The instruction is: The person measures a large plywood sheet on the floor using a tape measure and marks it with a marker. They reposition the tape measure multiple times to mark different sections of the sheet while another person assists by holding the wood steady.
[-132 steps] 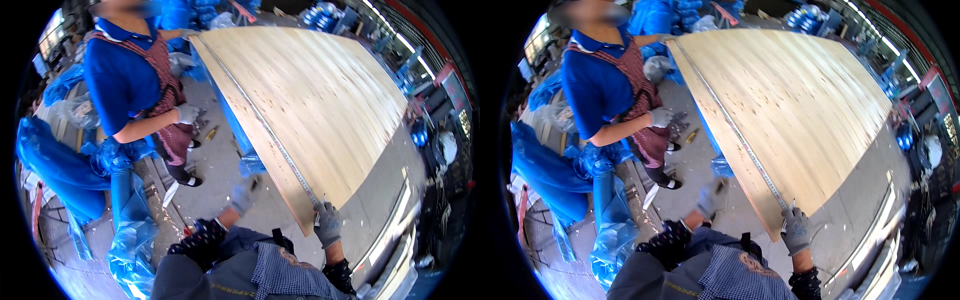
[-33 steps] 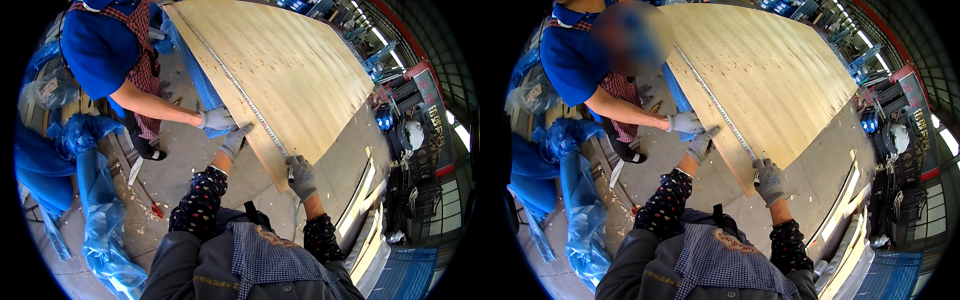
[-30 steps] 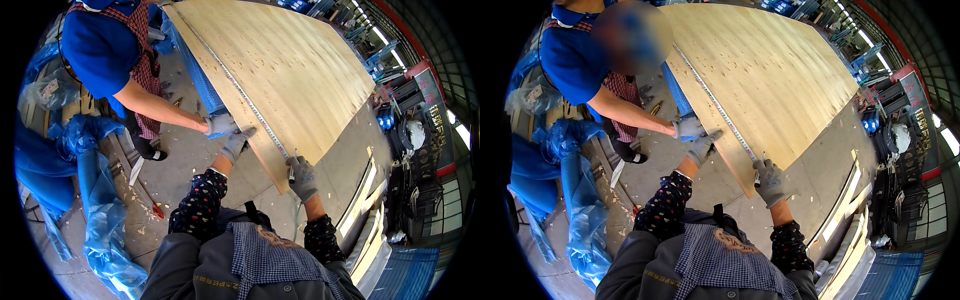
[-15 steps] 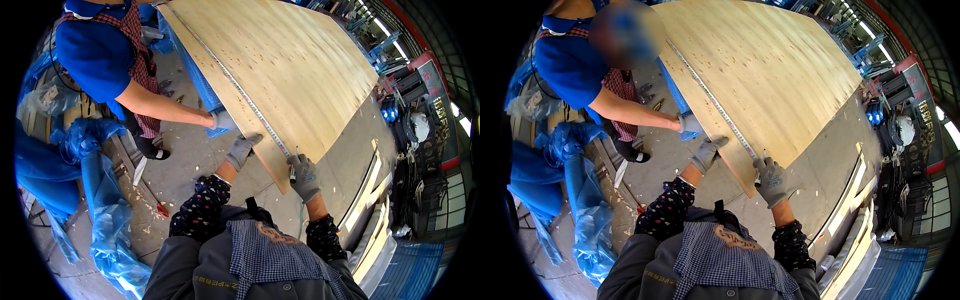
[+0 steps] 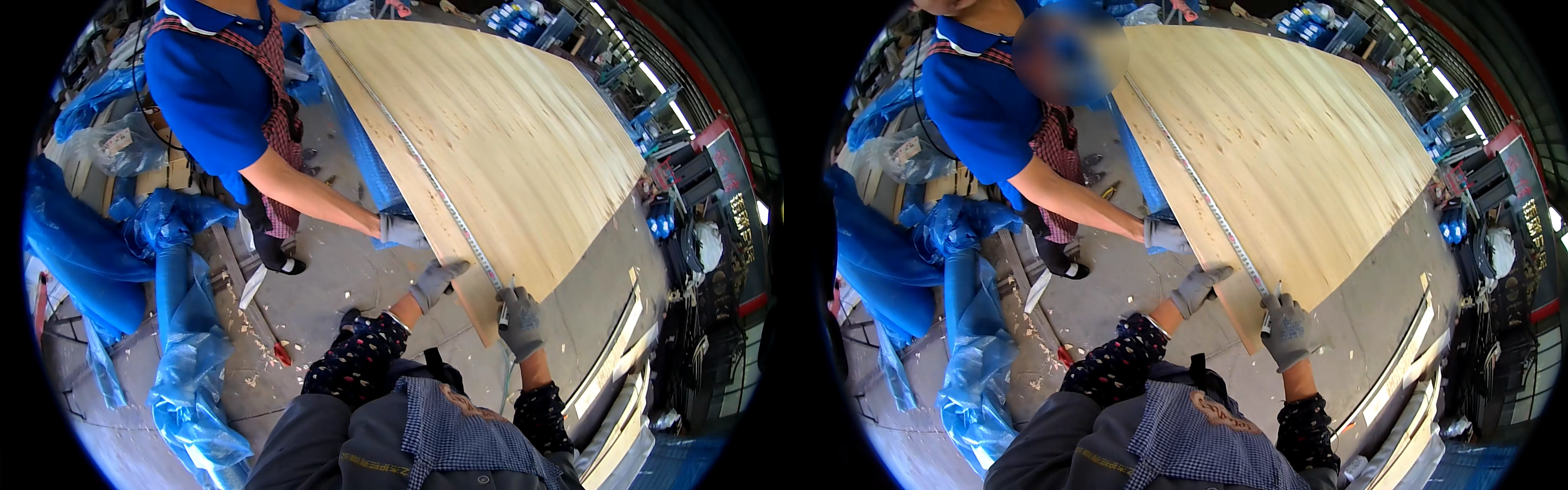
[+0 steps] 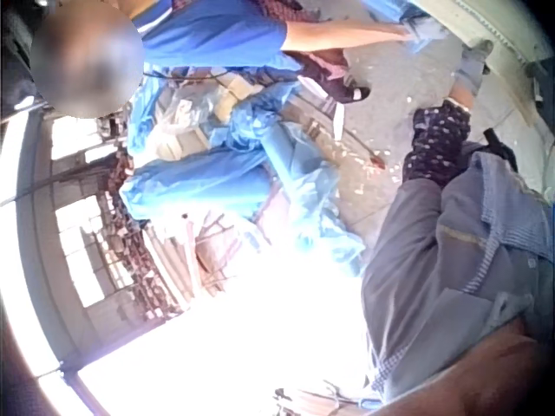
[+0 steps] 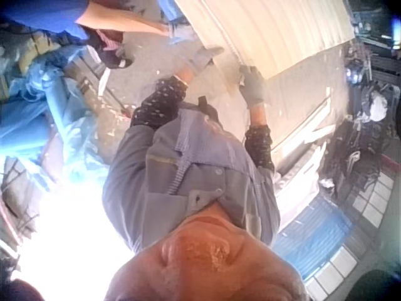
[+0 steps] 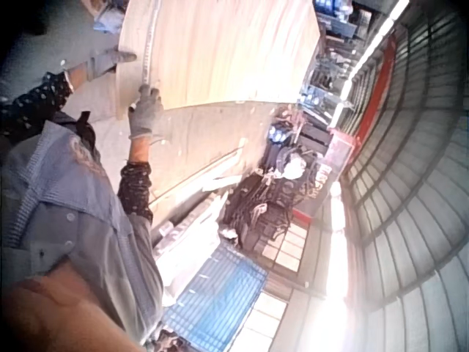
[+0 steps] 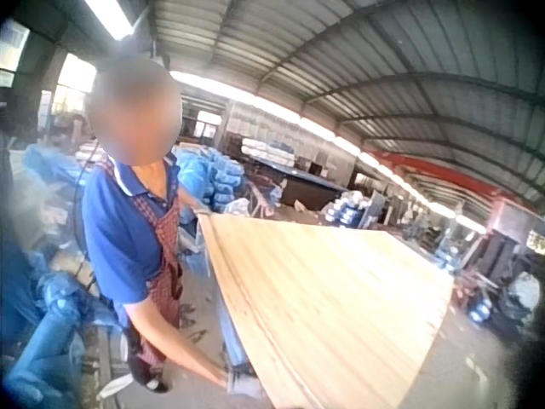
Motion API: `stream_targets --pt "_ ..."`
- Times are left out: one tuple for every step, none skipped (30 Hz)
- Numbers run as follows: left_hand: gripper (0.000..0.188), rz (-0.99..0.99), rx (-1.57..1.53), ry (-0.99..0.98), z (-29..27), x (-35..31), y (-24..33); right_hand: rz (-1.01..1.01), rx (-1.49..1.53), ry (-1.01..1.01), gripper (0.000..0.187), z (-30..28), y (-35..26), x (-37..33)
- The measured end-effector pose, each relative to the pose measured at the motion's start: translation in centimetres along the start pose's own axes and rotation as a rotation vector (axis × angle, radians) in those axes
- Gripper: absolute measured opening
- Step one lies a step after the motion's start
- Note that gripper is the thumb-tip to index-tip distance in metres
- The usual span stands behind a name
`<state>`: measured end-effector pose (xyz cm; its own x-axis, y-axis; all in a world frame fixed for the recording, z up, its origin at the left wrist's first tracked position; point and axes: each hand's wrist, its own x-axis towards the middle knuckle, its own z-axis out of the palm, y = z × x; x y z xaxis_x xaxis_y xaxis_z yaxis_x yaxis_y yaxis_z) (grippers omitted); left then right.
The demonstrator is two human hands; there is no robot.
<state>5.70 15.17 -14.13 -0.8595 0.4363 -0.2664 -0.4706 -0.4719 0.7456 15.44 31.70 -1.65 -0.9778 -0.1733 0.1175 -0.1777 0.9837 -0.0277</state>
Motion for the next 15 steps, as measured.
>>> stream_targets --pt "0.025 0.001 0.001 -0.003 0.06 -0.14 0.11 0.005 -0.003 -0.004 0.025 -0.02 0.06 -0.17" --pt "0.026 0.001 0.002 -0.006 0.05 -0.26 0.3 0.01 -0.01 -0.007 0.025 -0.12 -0.1 -0.12" --pt "0.027 0.0 0.004 -0.01 0.03 -0.34 0.54 0.016 -0.016 -0.011 0.025 -0.26 -0.32 -0.03" --pt "0.028 -0.001 0.003 -0.002 0.14 -0.47 0.66 0.024 -0.023 -0.017 0.025 -0.33 -0.4 -0.07" --pt "0.029 -0.004 0.003 0.006 0.25 -0.59 0.8 0.024 -0.04 -0.023 0.029 -0.28 -0.38 -0.07" --pt "0.03 -0.007 0.002 0.013 0.25 -0.69 0.93 0.025 -0.056 -0.029 0.033 -0.22 -0.31 -0.05" --pt "0.031 -0.003 0.013 0.01 0.32 -0.68 0.9 0.03 -0.075 -0.037 0.037 -0.22 -0.16 -0.08" --pt "0.031 0.001 0.024 0.007 0.34 -0.63 0.84 0.029 -0.076 -0.034 0.037 -0.13 -0.03 -0.12" --pt "0.032 0.005 0.036 0.004 0.32 -0.56 0.87 0.028 -0.076 -0.031 0.037 0.02 0.1 -0.15" --pt "0.032 0.006 0.034 -0.002 0.27 -0.53 0.82 0.028 -0.076 -0.03 0.038 0.16 0.21 -0.19" --pt "0.032 0.007 0.032 -0.008 0.24 -0.49 0.77 0.025 -0.077 -0.027 0.037 0.19 0.27 -0.17" --pt "0.032 0.008 0.031 -0.015 0.24 -0.47 0.73 0.024 -0.078 -0.024 0.036 0.19 0.33 -0.15" --pt "0.032 0.006 0.036 -0.019 0.23 -0.54 0.75 0.024 -0.078 -0.022 0.035 0.2 0.33 -0.21" --pt "0.032 0.003 0.04 -0.023 0.23 -0.59 0.83 0.017 -0.058 -0.008 0.031 0.17 0.26 -0.21" --pt "0.032 0.0 0.045 -0.028 0.25 -0.62 0.83 0.01 -0.039 0.006 0.027 0.1 0.16 -0.17"
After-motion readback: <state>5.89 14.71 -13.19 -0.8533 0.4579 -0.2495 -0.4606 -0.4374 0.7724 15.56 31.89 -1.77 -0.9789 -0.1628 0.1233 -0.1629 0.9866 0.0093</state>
